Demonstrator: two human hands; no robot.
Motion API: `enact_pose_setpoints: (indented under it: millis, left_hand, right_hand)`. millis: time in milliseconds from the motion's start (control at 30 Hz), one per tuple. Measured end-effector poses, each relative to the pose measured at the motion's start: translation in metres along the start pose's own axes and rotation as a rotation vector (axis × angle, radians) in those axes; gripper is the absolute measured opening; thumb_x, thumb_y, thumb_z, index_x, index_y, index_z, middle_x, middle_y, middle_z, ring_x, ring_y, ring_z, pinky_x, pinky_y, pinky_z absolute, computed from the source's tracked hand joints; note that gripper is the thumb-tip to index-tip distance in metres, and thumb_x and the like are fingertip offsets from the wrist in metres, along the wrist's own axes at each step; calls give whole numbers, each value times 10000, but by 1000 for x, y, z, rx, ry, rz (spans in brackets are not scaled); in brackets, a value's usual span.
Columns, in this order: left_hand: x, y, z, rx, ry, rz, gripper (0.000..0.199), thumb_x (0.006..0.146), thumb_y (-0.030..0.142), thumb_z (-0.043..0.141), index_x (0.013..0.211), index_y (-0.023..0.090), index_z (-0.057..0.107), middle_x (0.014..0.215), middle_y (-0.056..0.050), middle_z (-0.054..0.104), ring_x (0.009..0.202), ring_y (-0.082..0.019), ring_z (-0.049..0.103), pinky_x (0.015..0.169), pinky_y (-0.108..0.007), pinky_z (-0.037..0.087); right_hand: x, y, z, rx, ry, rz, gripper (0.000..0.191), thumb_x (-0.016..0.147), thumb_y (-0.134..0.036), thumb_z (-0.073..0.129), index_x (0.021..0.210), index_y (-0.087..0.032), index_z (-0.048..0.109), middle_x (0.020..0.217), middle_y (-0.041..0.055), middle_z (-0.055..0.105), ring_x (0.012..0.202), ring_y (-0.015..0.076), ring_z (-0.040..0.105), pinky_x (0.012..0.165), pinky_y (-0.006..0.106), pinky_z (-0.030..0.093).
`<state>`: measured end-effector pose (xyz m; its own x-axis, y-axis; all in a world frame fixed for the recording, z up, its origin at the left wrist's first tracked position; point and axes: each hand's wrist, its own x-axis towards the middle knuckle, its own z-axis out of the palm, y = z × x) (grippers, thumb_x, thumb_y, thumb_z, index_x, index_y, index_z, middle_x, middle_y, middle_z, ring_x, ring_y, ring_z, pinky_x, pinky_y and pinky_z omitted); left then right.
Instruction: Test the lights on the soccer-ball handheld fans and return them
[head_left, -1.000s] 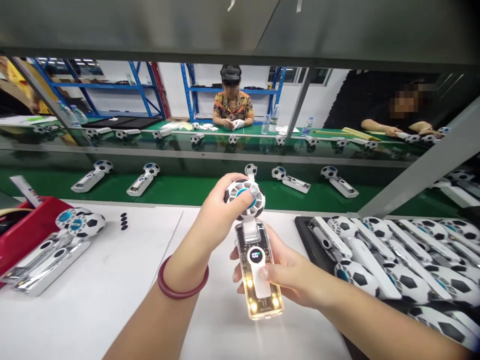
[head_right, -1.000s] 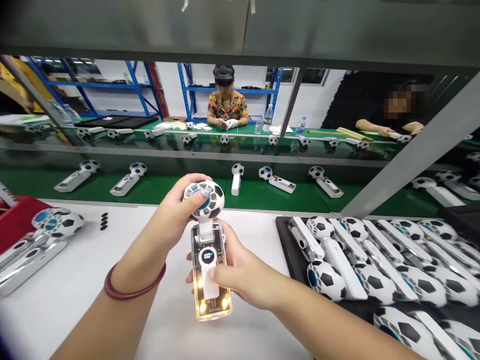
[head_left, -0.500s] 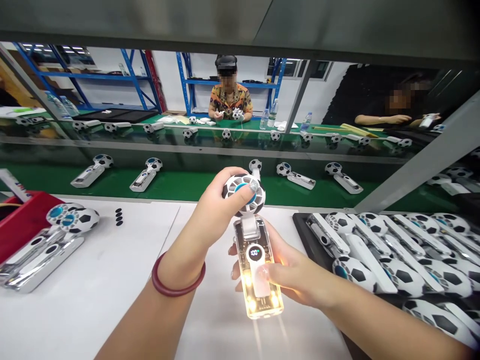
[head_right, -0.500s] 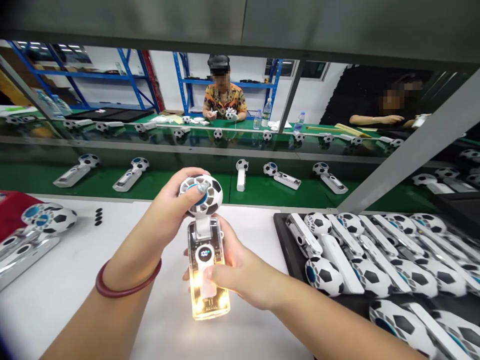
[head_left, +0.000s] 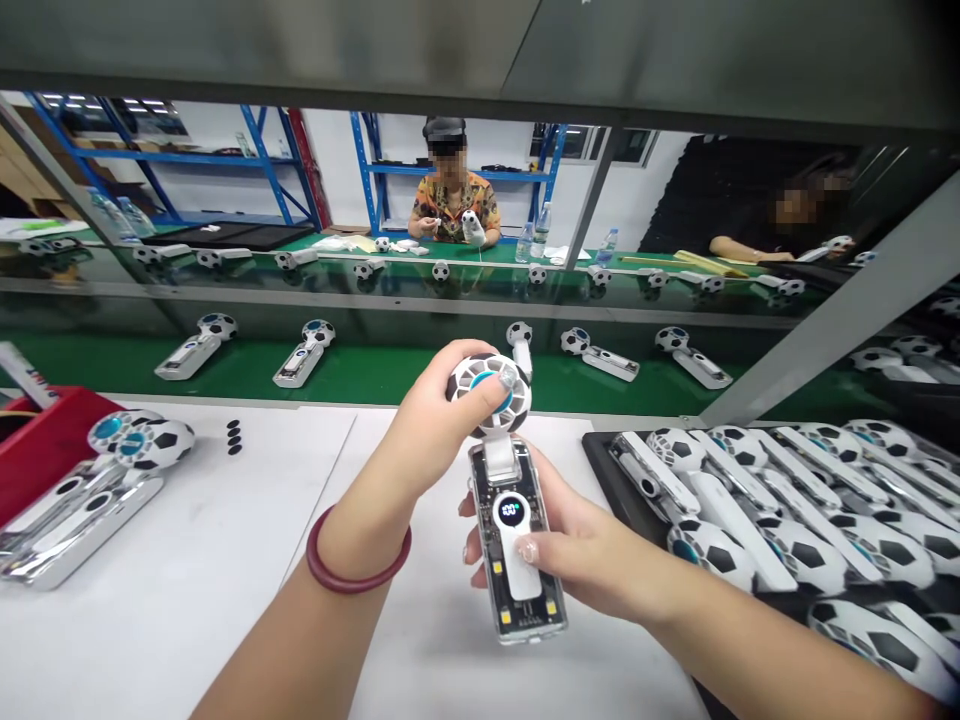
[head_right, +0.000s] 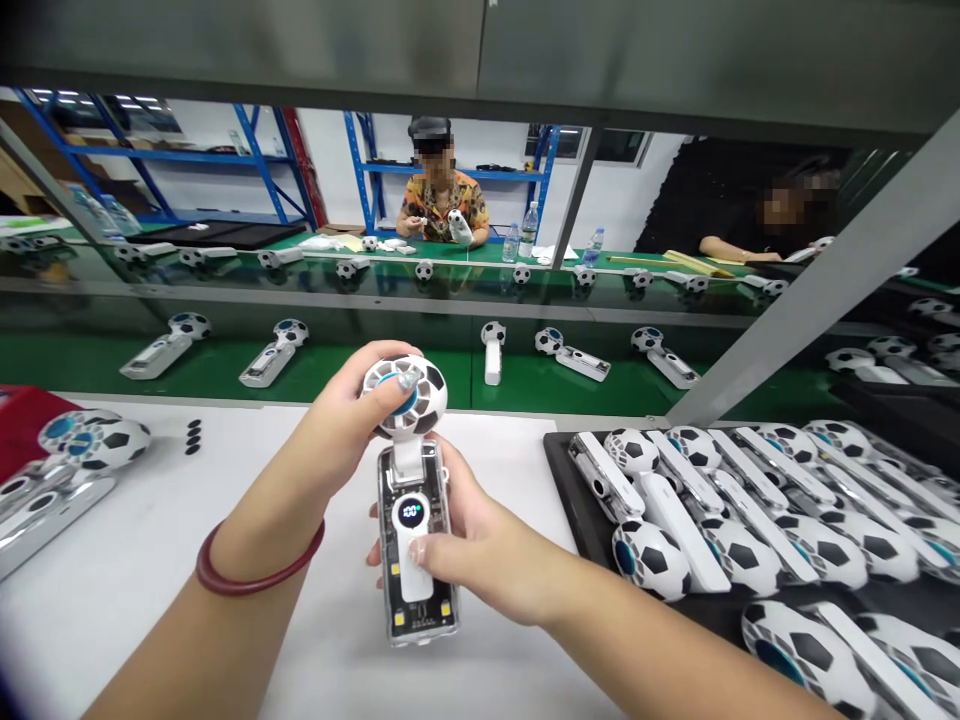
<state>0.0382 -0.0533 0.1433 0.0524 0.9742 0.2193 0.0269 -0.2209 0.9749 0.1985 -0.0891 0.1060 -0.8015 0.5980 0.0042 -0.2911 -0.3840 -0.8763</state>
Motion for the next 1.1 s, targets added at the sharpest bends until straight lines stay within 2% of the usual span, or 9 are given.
enact_pose_setpoints:
  millis: [300,567,767,967,1100]
  left_hand:
    - [-1,1,-2,-15,0,-9,345,731,398,622,1016,228,527,898,-2,596,729,-147,575,650,-240,457]
    - [0,2,-3,-37,-29,-17,321,745,357,603,1027,227,522,903,1,599,719,-135,572,645,-227,456]
    - [0,3,-4,-23,-15,-2,314,737,360,611,1012,230,531,897,8,597,718,-128,565,641,-218,450]
    - [-2,5,-4,-56,-72,-16,351,736,380,610,1040,233,513,894,3,600,704,-134,573,643,-233,459]
    - [-3,6,-6,-39,-74,-7,337,746,368,610,1039,235,509,892,2,603,725,-140,580,651,-232,461]
  right_hand:
    - [-2,-4,3,-64,-30,4,692,773,-262,663,1302,-309,220,1137,82,429,983,199,546,846,471,450]
    - [-1,-3,3,-63,-27,3,696,779,-263,658,1308,-314,209,1137,80,431,983,193,554,813,406,468]
    - [0,1,3,-32,-21,-7,700,776,-261,660,1309,-316,210,1134,77,442,986,203,555,829,444,458]
    - [-1,-1,6,-69,14,13,717,763,-290,672,1309,-308,206,1141,88,434,983,208,550,785,400,474]
    - [0,3,6,-70,15,2,700,765,-281,671,1301,-306,220,1151,92,443,995,213,553,813,430,468]
